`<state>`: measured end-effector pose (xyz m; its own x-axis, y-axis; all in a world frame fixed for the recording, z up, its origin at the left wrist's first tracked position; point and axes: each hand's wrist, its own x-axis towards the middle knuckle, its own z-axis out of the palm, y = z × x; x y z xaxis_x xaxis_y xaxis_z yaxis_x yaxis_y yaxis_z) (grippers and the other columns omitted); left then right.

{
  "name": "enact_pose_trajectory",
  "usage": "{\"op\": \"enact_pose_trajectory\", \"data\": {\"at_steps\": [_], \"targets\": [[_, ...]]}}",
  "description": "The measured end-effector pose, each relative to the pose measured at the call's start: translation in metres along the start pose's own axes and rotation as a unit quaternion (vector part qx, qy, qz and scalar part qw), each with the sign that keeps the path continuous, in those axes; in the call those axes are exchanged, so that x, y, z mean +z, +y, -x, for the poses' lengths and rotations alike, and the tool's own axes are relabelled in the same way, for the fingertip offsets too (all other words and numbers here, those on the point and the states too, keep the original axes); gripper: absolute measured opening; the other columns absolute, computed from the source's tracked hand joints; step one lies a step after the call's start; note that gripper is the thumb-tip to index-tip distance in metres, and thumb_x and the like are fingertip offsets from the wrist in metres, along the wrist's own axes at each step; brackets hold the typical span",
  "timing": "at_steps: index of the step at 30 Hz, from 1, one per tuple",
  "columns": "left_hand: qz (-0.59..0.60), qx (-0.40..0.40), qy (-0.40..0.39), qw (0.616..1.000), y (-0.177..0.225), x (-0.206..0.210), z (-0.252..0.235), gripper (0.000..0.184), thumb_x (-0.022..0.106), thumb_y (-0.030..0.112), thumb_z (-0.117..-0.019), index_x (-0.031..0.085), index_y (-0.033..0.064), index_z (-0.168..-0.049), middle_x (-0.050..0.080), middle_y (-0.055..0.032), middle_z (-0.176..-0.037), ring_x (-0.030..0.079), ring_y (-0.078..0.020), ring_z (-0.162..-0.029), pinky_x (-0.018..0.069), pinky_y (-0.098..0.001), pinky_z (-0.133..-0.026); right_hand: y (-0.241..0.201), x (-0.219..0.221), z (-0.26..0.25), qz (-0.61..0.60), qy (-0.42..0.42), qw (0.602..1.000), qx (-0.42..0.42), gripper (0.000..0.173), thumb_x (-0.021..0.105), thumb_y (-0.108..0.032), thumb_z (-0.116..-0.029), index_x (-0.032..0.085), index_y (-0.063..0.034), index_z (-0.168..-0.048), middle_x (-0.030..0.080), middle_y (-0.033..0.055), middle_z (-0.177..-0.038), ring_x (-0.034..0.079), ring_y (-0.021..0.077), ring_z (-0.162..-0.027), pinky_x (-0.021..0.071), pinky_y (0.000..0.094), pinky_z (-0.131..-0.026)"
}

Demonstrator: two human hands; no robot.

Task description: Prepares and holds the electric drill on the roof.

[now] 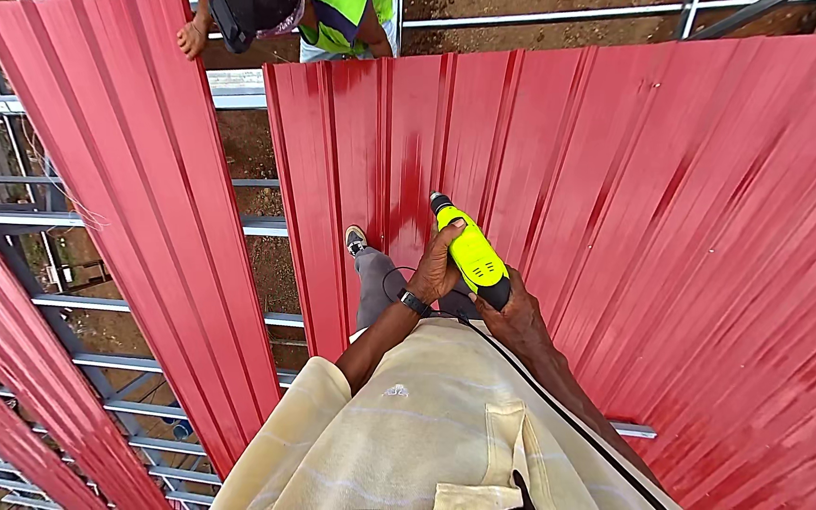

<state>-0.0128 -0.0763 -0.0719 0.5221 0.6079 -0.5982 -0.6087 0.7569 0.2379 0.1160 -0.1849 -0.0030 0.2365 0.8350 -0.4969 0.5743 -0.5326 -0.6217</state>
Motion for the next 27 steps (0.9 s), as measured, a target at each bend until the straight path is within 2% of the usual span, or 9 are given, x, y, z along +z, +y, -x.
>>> {"op": "enact_pose_trajectory", "data": {"at_steps": [13,17,21,27], "targets": [[-0.009,0.001,-0.004,1.000,0.001,0.003,-0.004,0.055,0.068,0.041,-0.0955,0.046,0.0196,-0.142,0.064,-0.0177,-0.121,0.067,-0.0294,-0.104,0.0577,-0.0471,-0.089,0.001,-0.001,-0.004,-0.001,0.006,1.000,-0.002,0.071,0.073,-0.038,-0.0906,0.047,-0.0015,-0.145,0.072,0.0150,-0.109,0.072,0.0227,-0.096,0.0594,0.0439,-0.086],[-0.020,0.000,0.004,1.000,0.003,0.006,-0.005,0.055,0.069,0.042,-0.0948,0.048,0.0186,-0.141,0.065,-0.0174,-0.121,0.067,-0.0290,-0.104,0.0576,-0.0468,-0.090,0.003,-0.002,-0.006,-0.024,0.004,1.000,-0.002,0.071,0.075,-0.041,-0.0903,0.048,-0.0025,-0.145,0.072,0.0130,-0.109,0.072,0.0188,-0.097,0.0595,0.0404,-0.088],[-0.033,0.001,0.005,0.999,0.005,0.009,-0.007,0.052,0.067,0.041,-0.0962,0.049,0.0190,-0.140,0.065,-0.0155,-0.119,0.068,-0.0268,-0.102,0.0584,-0.0455,-0.088,0.003,-0.005,-0.010,-0.056,-0.004,0.998,0.003,0.077,0.076,-0.050,-0.0881,0.049,-0.0049,-0.144,0.072,0.0093,-0.108,0.070,0.0132,-0.096,0.0595,0.0367,-0.086],[-0.068,0.002,0.006,0.998,0.010,0.011,-0.008,0.050,0.066,0.044,-0.0968,0.052,0.0188,-0.137,0.066,-0.0122,-0.117,0.068,-0.0231,-0.101,0.0589,-0.0425,-0.086,0.001,-0.007,-0.018,-0.094,-0.006,0.995,0.023,0.074,0.079,-0.047,-0.0858,0.052,-0.0067,-0.141,0.072,0.0065,-0.108,0.070,0.0089,-0.098,0.0592,0.0323,-0.088]]}}
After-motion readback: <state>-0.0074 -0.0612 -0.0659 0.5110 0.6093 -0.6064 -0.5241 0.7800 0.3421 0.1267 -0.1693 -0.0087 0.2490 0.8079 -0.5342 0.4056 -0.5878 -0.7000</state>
